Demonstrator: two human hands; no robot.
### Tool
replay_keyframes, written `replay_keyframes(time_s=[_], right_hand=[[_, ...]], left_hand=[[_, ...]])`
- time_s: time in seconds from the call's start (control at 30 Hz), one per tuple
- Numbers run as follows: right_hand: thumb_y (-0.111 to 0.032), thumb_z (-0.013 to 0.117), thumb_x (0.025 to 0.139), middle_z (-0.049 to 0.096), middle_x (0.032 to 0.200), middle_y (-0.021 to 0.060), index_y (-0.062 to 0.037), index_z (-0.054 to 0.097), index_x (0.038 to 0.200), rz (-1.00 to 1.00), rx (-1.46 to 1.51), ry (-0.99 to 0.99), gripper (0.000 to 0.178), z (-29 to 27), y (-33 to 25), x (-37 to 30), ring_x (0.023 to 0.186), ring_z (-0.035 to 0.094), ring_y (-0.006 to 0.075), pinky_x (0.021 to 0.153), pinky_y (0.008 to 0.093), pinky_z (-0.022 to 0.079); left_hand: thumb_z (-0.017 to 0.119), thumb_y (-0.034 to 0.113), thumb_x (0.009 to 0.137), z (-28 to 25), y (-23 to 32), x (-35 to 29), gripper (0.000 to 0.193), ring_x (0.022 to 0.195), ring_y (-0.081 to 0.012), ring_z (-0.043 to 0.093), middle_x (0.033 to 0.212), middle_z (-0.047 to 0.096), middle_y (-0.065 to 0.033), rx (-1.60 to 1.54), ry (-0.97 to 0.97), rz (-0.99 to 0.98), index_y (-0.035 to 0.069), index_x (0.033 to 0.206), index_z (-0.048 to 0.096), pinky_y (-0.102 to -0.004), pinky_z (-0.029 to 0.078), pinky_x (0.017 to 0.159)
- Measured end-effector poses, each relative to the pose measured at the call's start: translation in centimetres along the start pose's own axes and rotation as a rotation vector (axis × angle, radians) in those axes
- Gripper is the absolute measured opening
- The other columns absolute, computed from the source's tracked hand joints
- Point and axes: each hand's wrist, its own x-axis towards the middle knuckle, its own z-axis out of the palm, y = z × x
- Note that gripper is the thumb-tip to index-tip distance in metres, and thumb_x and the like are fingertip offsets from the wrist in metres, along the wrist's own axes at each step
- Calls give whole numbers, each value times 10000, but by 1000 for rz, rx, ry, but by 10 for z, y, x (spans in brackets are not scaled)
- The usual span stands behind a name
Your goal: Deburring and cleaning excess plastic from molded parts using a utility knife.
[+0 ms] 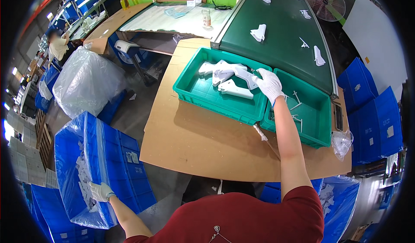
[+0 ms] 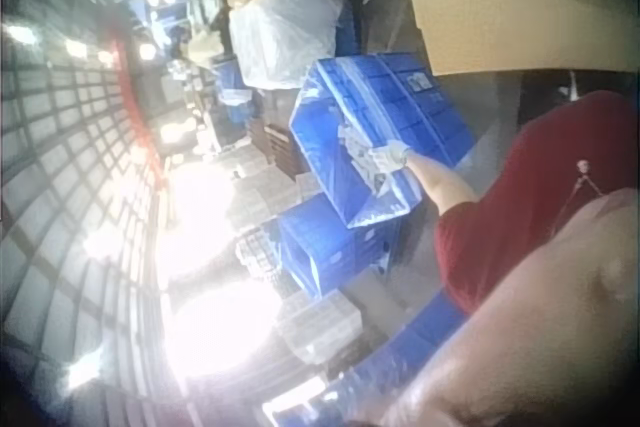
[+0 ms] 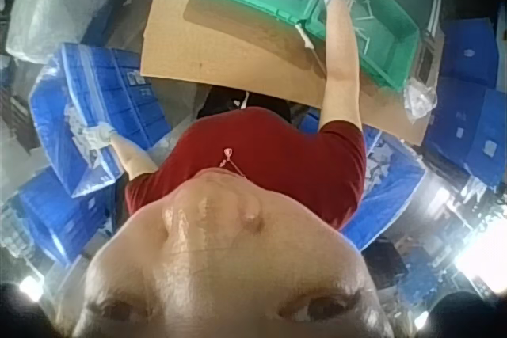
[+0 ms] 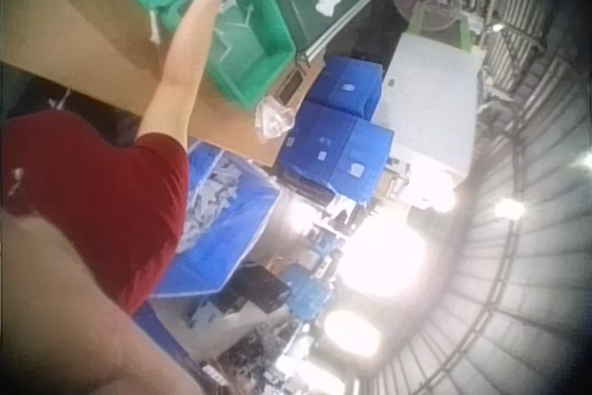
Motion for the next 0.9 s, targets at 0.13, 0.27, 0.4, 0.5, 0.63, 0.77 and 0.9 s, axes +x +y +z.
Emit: replay_keyframes(time_s=[0.13, 0.27, 0.4, 0.5, 0.63, 0.77, 0.9], right_hand=[[-423, 662, 920, 705, 1132, 226, -61, 676, 1201, -9, 2, 23, 459, 3, 2, 0, 1082, 652, 408, 918, 501, 510], [-406, 667, 914, 714, 1163, 200, -88, 689, 1210, 14, -18, -14, 435, -1, -2, 0, 1103, 658, 388, 940, 495, 515], [-404, 667, 913, 714, 1159, 196, -90, 690, 1201, 19, -10, -2, 427, 0, -1, -1, 1097, 659, 389, 935, 497, 516], [-404, 666, 915, 715, 1157, 194, -92, 690, 1200, 6, -16, 12, 424, 0, -2, -2, 1097, 659, 388, 933, 497, 517], [-404, 664, 917, 715, 1159, 193, -94, 688, 1205, 13, -21, -10, 424, -2, -2, -1, 1098, 660, 388, 935, 496, 519], [-405, 665, 917, 717, 1152, 192, -94, 688, 1202, 5, -27, 4, 422, 0, -2, -1, 1089, 662, 390, 931, 497, 520], [-404, 665, 918, 719, 1142, 190, -96, 689, 1196, 7, -24, 2, 415, -1, -3, -1, 1079, 664, 389, 920, 496, 521]], left_hand=[[646, 266, 899, 2, 0, 0, 643, 1223, -284, 619, 1339, 637, -96, -3, 12, 3, 156, 1498, 438, -441, 429, 1049], [658, 274, 895, 6, -3, 1, 656, 1225, -283, 618, 1337, 638, -96, 6, 24, 7, 153, 1500, 436, -442, 431, 1043], [666, 280, 890, 7, -2, 0, 666, 1224, -282, 619, 1334, 638, -96, -6, 35, 7, 152, 1502, 436, -440, 433, 1041], [668, 282, 890, 9, -3, 0, 667, 1225, -279, 618, 1332, 638, -95, -6, 38, 3, 150, 1502, 438, -439, 433, 1042], [668, 280, 892, 7, -1, 0, 668, 1228, -276, 618, 1330, 640, -95, -4, 29, 0, 147, 1503, 437, -441, 432, 1046], [668, 277, 891, 9, -2, 0, 674, 1227, -280, 615, 1323, 640, -98, -1, 42, 5, 145, 1507, 429, -446, 428, 1049], [672, 276, 890, 9, -3, 1, 674, 1227, -283, 611, 1319, 639, -99, 5, 19, 0, 149, 1505, 428, -446, 424, 1051]])
